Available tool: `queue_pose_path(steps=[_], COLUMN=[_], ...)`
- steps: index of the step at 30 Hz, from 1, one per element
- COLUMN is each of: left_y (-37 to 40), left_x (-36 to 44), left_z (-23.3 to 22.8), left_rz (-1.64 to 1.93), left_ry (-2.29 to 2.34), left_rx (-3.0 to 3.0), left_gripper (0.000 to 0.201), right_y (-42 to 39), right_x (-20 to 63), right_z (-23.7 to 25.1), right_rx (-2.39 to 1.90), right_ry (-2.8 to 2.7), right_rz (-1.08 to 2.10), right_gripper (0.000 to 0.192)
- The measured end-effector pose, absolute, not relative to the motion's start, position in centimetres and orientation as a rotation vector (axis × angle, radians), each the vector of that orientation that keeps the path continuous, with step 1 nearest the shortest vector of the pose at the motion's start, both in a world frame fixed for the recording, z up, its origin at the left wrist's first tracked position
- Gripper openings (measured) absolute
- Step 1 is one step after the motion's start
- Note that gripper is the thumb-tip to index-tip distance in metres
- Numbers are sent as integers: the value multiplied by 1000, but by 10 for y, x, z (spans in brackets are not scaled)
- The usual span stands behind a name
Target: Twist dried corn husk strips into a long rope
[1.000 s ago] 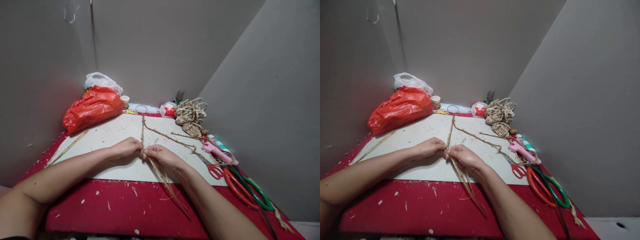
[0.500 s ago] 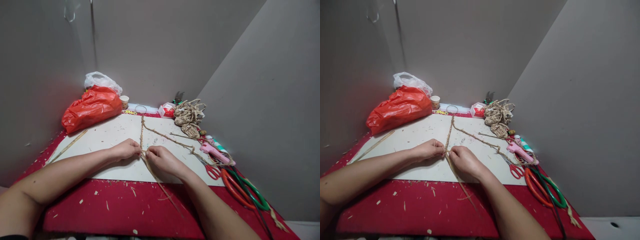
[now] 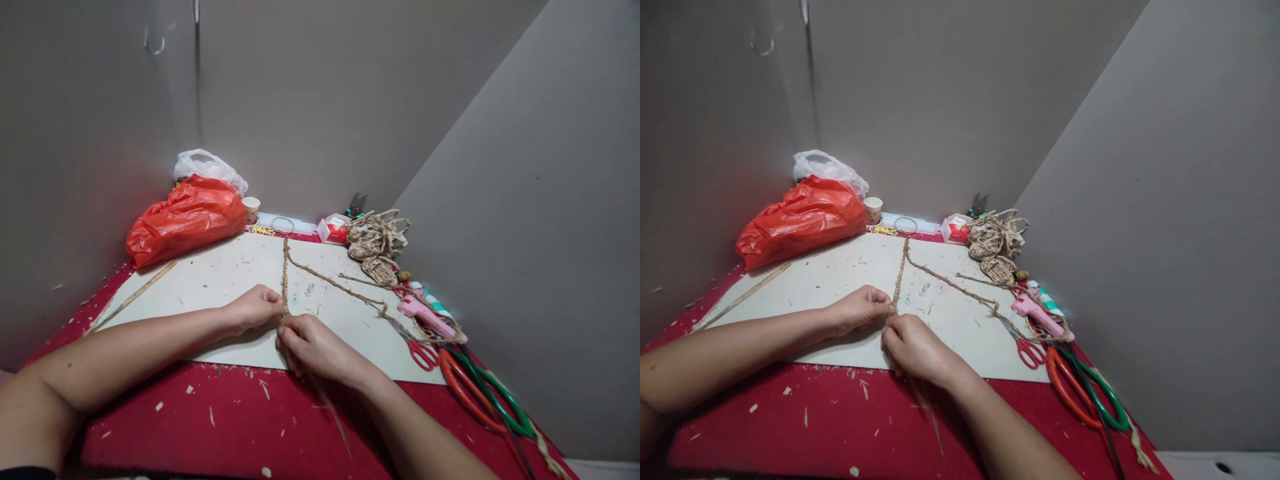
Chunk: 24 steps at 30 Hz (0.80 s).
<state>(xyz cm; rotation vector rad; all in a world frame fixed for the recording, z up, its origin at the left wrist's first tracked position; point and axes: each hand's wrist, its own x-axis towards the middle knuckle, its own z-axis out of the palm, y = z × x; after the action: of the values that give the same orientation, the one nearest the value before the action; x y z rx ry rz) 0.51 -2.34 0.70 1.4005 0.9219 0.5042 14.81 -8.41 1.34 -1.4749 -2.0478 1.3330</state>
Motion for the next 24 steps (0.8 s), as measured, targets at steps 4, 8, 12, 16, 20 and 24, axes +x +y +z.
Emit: queue_pose_path(steps=[4,8,12,16,20,24], left_y=[-21,-17,-14,-13,-13,-10], left_x=[4,1,0,-2,-2,-3], left_z=[9,9,6,7,10,10], left_rz=[484,447,453,451,368,383], left_ry=[893,821,749,701,708,746], left_rx=[1385,1360,1356,1347,1434,1652], left_gripper=[23,27,27,23,24,27], right_y=[-90,-74,-56,-52,-48,-45], right_x=[156,172,172,162,166,171], right_z=[30,38,24,7,4,4], right_rx=[-1280,-1406,-1411,-1287,-1319,-1288], right_ry=[-2136,-1800,-1554,-1412,-1419,-1386], right_rz=[1732,1321,1132,1674,1749,1854], right_gripper=[28,39,34,40,39,39])
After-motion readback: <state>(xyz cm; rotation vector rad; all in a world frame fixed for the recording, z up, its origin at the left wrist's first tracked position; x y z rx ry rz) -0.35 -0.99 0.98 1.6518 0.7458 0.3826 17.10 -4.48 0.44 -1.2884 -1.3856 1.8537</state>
